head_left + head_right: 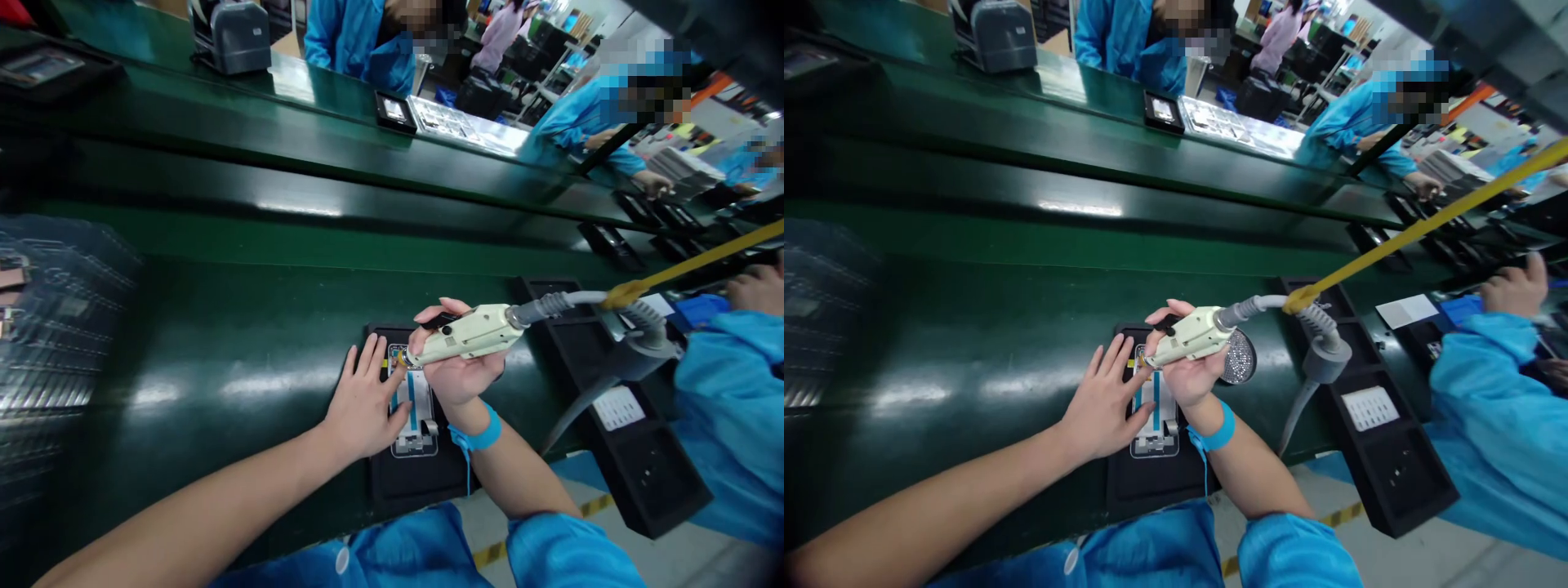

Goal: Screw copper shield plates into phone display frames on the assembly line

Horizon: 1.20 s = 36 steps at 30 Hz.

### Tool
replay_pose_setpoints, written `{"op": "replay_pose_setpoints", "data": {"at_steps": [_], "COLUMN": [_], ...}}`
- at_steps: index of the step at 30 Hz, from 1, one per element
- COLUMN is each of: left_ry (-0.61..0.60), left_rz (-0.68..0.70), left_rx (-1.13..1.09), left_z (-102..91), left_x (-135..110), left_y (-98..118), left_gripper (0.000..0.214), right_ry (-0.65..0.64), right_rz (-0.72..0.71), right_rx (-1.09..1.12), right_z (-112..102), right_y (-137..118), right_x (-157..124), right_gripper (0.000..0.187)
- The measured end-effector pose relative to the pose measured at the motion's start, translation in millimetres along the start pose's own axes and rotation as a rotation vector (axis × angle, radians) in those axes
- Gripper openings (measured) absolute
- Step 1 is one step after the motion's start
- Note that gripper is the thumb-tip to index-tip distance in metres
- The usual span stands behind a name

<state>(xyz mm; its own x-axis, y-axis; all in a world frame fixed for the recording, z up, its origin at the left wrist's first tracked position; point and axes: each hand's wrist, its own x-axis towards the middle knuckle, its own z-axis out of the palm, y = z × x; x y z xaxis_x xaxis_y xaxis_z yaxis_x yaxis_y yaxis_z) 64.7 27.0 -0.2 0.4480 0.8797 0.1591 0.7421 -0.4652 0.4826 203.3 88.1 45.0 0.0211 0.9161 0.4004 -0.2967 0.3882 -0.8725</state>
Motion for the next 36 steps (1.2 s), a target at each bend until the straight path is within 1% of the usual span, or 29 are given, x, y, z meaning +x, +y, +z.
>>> {"op": "replay_pose_setpoints", "data": {"at_steps": [6,13,17,24,30,36], "left_ry": [-0.018,-0.032,-0.036,-0.011,-0.027,-0.036], "left_rz": [0.007,0.016,0.016,0.021,0.014,0.012], "left_rx": [-0.019,-0.007,-0.012,-0.031,-0.042,-0.052], "left_z": [-1.8,-1.7,-0.8,2.5,0.3,-1.4], "left_x": [2.1,2.4,2.3,1.9,1.6,2.2], "left_y": [0.7,-0.4,0.1,0.8,1.4,1.8], "left_gripper": [0.055,0.059,0.059,0.059,0.061,0.062], "right_ry": [0.019,0.044,0.031,-0.007,-0.067,-0.081], "right_rz": [0.008,-0.040,-0.036,-0.008,-0.056,0.000], "right_rx": [-0.037,-0.052,-0.048,-0.077,-0.057,-0.025], "right_z": [1.1,6.8,5.8,5.6,5.4,4.8], "right_y": [5.9,7.7,10.2,8.3,6.2,2.4], "right_x": [2.5,4.9,5.2,1.3,4.3,2.0], "right_gripper": [0.079,0.074,0.074,0.073,0.077,0.075]}}
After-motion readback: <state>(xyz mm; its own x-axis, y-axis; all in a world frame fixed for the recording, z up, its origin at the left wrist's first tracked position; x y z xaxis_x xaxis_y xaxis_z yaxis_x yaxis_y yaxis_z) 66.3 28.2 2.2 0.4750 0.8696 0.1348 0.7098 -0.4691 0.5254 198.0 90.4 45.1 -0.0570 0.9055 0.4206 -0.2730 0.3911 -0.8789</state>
